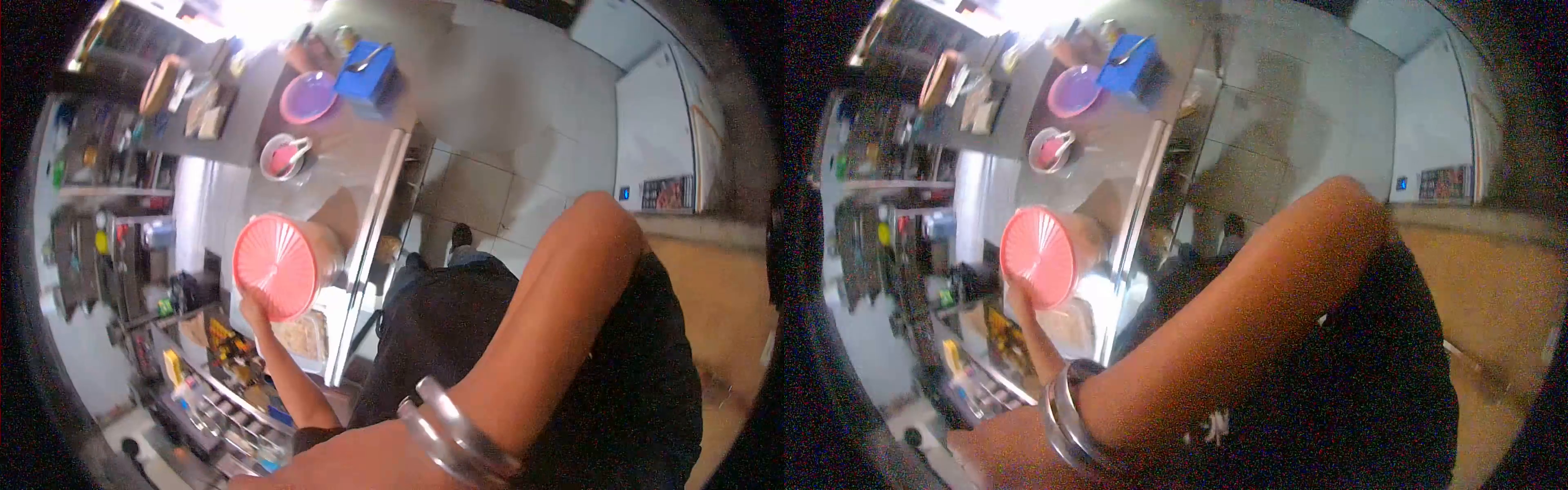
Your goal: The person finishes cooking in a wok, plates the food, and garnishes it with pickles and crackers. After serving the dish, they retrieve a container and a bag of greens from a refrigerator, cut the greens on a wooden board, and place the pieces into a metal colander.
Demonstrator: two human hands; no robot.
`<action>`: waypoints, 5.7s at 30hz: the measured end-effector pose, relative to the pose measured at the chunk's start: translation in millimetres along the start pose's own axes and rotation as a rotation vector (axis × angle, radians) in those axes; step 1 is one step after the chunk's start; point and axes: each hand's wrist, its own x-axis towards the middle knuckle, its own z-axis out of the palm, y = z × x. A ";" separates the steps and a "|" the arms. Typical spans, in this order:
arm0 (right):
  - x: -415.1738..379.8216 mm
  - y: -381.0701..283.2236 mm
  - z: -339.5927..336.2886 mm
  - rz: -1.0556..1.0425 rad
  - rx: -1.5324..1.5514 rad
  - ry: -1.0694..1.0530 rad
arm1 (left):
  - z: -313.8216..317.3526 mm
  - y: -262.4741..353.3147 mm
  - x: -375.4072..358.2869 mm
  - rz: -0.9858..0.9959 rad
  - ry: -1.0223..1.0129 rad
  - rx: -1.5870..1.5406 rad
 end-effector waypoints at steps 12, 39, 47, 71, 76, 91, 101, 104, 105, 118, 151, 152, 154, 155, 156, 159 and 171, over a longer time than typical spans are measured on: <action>170.6 282.2 -246.5 0.335 -1.439 0.446 | -52.4 104.8 -38.4 -0.431 0.222 -0.180; 184.9 283.2 -250.7 0.220 -1.693 0.614 | -45.6 106.2 -51.0 -0.295 0.350 -0.390; 179.9 321.3 -215.0 0.080 -2.202 0.337 | -28.7 89.6 -50.7 -0.269 0.225 -0.448; 136.7 259.0 -171.5 0.256 -1.145 -0.036 | -61.8 143.6 -46.8 0.466 -0.126 -0.092; -78.2 232.9 -213.3 0.537 -0.728 0.034 | -68.0 147.8 -40.0 0.374 -0.221 -0.071; -297.3 9.5 -223.3 -0.612 -0.406 -0.099 | 76.8 447.2 -8.9 -0.219 -0.825 -1.122; -316.7 -65.7 -263.2 -0.723 -0.702 0.495 | 172.0 442.2 60.7 -0.515 -0.762 -1.374; -315.9 -87.7 -293.1 -0.858 -0.720 0.736 | 191.4 436.4 84.9 -0.588 -0.693 -1.367; -311.2 -93.1 -302.4 -0.877 -0.717 0.788 | 189.2 431.0 88.8 -0.520 -0.677 -1.404; -205.9 -206.4 -424.2 -0.724 -0.357 0.326 | 233.7 445.1 125.9 -0.700 -0.616 -1.318; -180.4 -204.1 -609.2 -0.054 -0.271 0.194 | 207.0 566.7 40.4 -0.826 -0.234 -1.505; -194.6 -188.1 -625.6 0.144 -0.330 0.444 | 210.6 561.9 38.9 -0.862 -0.241 -1.514; -218.6 -135.9 -666.3 0.343 -0.626 0.822 | 223.9 551.3 32.1 -0.900 -0.223 -1.532; -235.8 -118.6 -677.5 0.577 -0.875 0.883 | 234.7 539.2 27.7 -0.917 -0.267 -1.521; -260.6 -95.8 -688.7 0.791 -1.136 0.922 | 232.8 534.6 29.1 -0.879 -0.286 -1.507; -356.5 -10.5 -724.0 1.112 -1.326 0.898 | 199.7 559.7 36.8 -0.801 -0.167 -1.530; -485.0 106.0 -770.7 1.410 -1.178 0.759 | 211.0 545.8 54.5 -0.777 -0.142 -1.380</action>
